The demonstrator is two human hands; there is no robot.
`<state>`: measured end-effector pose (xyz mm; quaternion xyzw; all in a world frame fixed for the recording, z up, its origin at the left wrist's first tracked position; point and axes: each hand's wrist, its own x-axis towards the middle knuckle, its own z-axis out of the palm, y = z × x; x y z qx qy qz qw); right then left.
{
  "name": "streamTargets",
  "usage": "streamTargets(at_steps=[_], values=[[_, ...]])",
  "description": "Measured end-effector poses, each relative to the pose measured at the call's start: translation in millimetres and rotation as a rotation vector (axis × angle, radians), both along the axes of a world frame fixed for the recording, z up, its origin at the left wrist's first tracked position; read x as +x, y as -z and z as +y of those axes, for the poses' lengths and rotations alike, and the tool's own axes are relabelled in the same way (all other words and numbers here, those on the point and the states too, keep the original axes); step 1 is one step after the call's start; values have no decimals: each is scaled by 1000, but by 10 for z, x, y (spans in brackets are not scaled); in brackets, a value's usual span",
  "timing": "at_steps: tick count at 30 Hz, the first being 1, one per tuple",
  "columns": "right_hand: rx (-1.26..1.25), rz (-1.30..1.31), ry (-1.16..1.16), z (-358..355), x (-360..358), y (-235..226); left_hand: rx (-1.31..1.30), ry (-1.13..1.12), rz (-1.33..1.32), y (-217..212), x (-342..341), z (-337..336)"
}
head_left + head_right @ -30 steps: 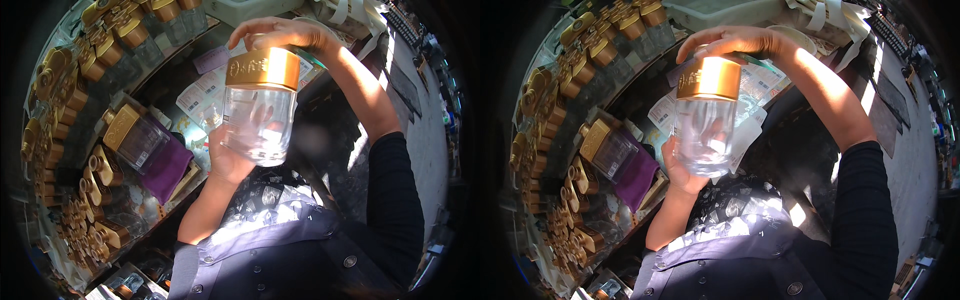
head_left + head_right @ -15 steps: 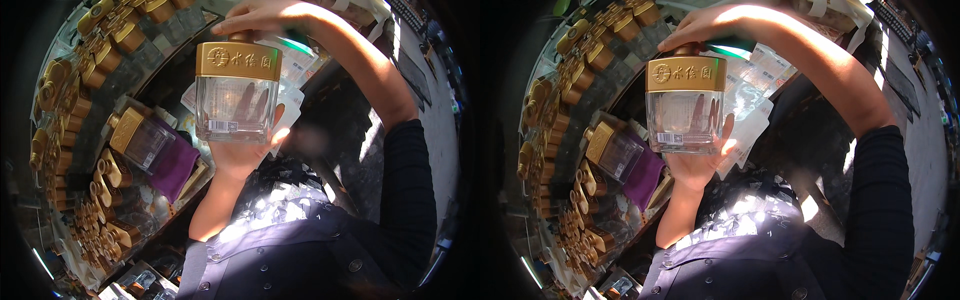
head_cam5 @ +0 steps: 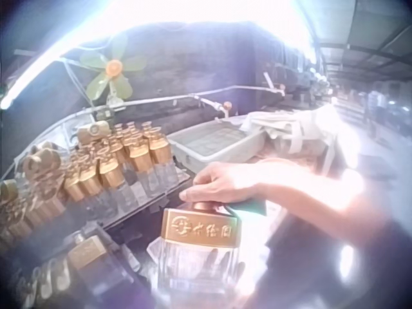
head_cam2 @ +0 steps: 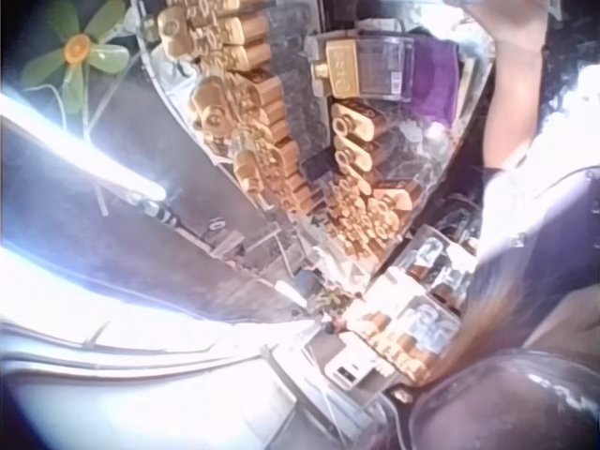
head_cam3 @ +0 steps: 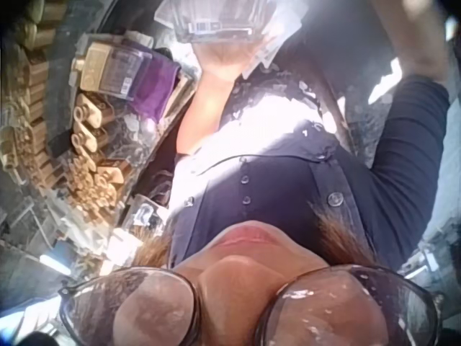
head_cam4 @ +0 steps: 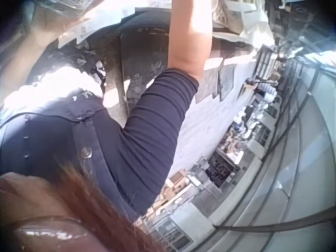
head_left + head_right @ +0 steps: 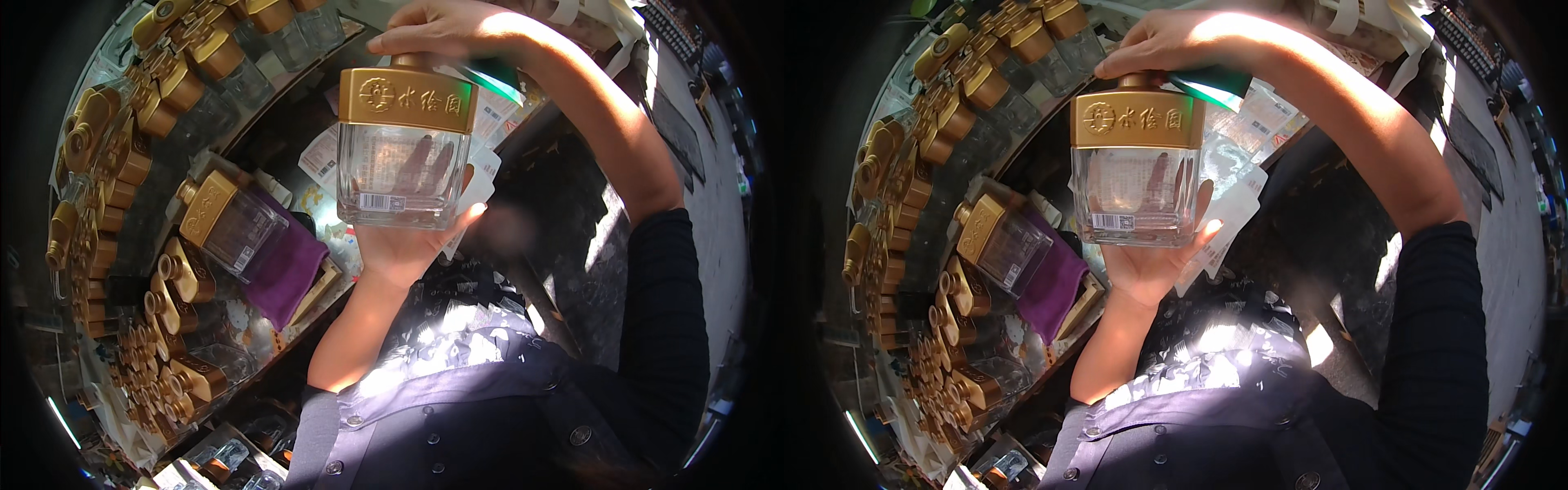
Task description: The person applies adhesive labels to the sides of clear plastic containers with gold lids, using a green squeegee to smooth them. They also handle a black cylindrical tin, wiping its surface with a purple cloth. The person repeatedly picks up containers, applies labels, and places them back on the work surface.
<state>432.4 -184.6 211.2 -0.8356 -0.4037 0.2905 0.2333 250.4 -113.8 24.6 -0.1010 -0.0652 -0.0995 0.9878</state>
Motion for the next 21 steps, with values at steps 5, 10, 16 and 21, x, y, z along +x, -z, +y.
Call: streamTargets(at_steps=[5,10,16,21], values=[[0,22,35,11,-1,6,-76,19,3,-33,17,12],[85,-50,-27,51,175,178,-55,8,-12,-47,31,-3],[156,-134,-27,57,297,383,-27,8,10,-56,50,-24],[35,15,93,-7,28,45,26,-14,8,-84,34,-32]])
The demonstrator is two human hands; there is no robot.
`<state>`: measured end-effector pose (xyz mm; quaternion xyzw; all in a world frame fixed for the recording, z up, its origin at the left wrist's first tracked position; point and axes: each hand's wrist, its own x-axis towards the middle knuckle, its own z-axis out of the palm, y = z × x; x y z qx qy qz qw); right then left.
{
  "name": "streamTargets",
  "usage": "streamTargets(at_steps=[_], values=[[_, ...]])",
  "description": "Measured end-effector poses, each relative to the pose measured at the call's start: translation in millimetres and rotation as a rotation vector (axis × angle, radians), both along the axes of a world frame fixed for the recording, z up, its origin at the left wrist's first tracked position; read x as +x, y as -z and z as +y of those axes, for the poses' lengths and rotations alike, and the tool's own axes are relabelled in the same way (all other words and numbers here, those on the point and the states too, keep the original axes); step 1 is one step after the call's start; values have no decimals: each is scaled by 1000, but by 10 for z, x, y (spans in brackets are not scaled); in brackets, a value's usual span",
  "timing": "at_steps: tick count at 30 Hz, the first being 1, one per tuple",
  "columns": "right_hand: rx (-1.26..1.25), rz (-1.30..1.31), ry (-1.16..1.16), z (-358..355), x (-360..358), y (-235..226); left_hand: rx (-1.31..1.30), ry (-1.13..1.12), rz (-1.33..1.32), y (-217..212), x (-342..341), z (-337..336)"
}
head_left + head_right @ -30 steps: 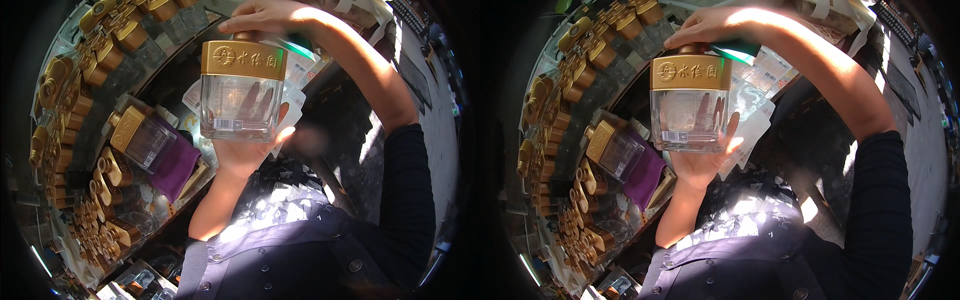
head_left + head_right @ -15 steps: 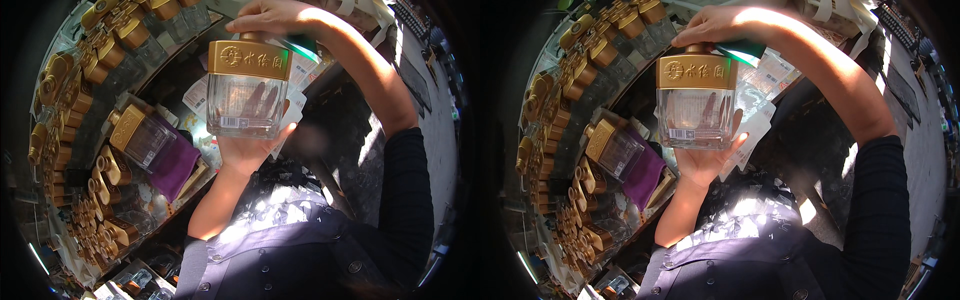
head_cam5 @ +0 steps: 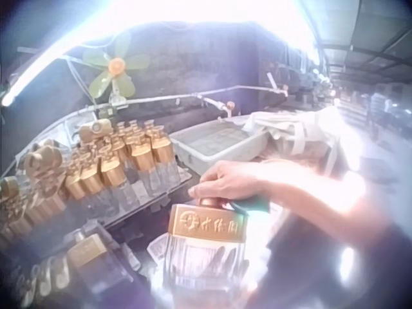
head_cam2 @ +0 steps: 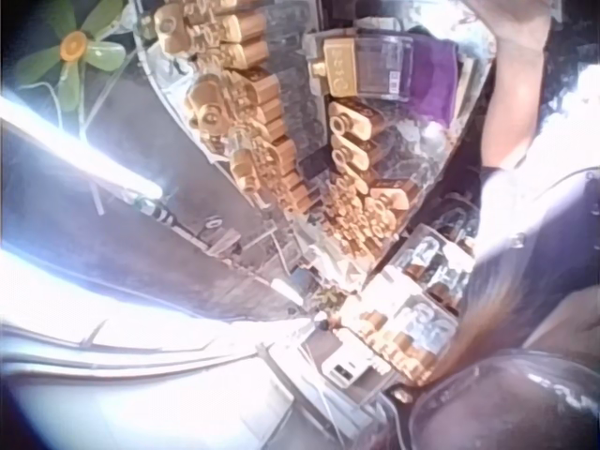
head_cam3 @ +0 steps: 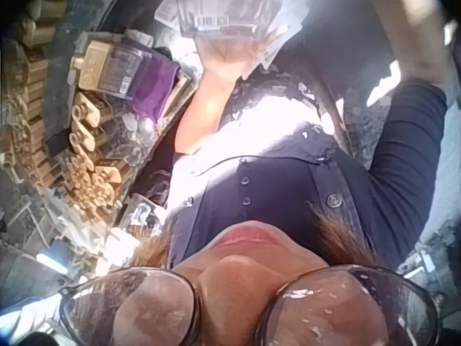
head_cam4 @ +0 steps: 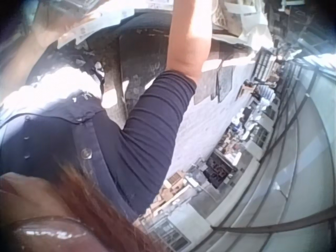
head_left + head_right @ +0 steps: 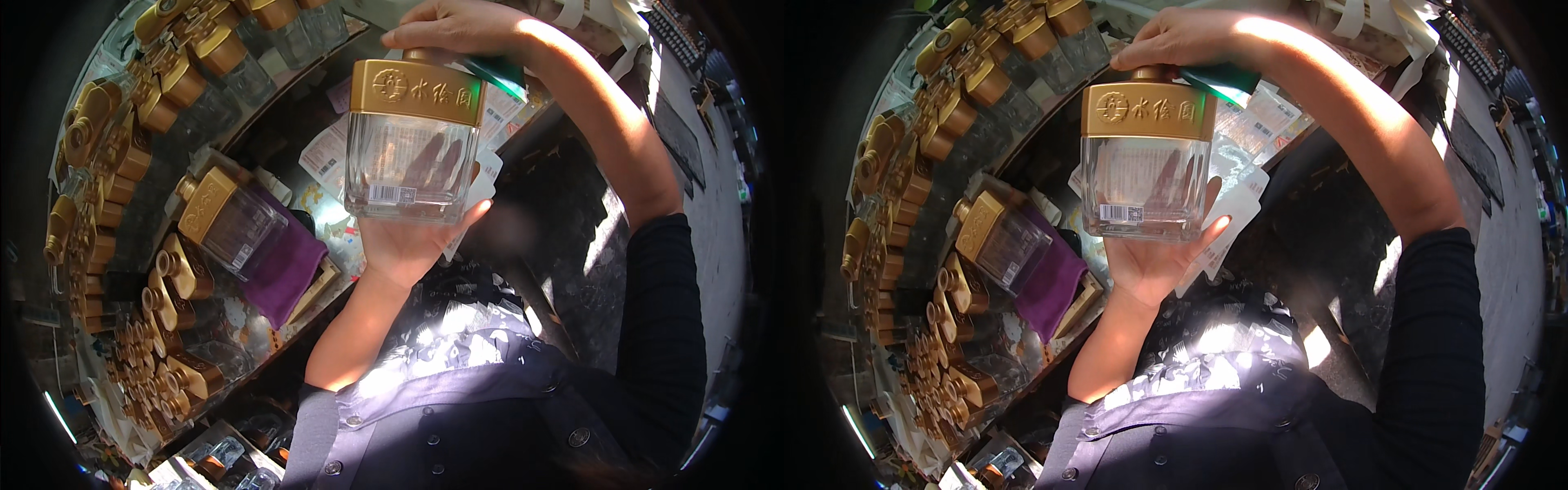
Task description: The person applies adhesive labels to the sides of clear plastic containers with gold lids, using a green squeegee to smooth them. They also handle a black cylindrical tin, wiping its surface with a purple cloth. The person repeatedly picks up containers, applies labels, and places them back on the work surface.
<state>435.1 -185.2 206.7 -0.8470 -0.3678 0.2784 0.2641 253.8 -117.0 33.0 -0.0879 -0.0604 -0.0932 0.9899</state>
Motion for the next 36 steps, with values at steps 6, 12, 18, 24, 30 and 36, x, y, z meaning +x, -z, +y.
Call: streamTargets(at_steps=[6,12,18,24,30,36], values=[[22,61,-8,44,132,138,34,6,8,6,26,4],[-12,29,13,36,98,92,62,-12,22,2,28,9],[-16,-8,44,19,-29,-4,-7,1,12,-2,17,8],[25,45,33,33,91,95,37,-16,31,-32,16,3],[60,-101,7,49,242,226,77,-48,49,-13,38,30],[213,-354,-191,-32,805,457,513,-77,327,207,-248,154]])
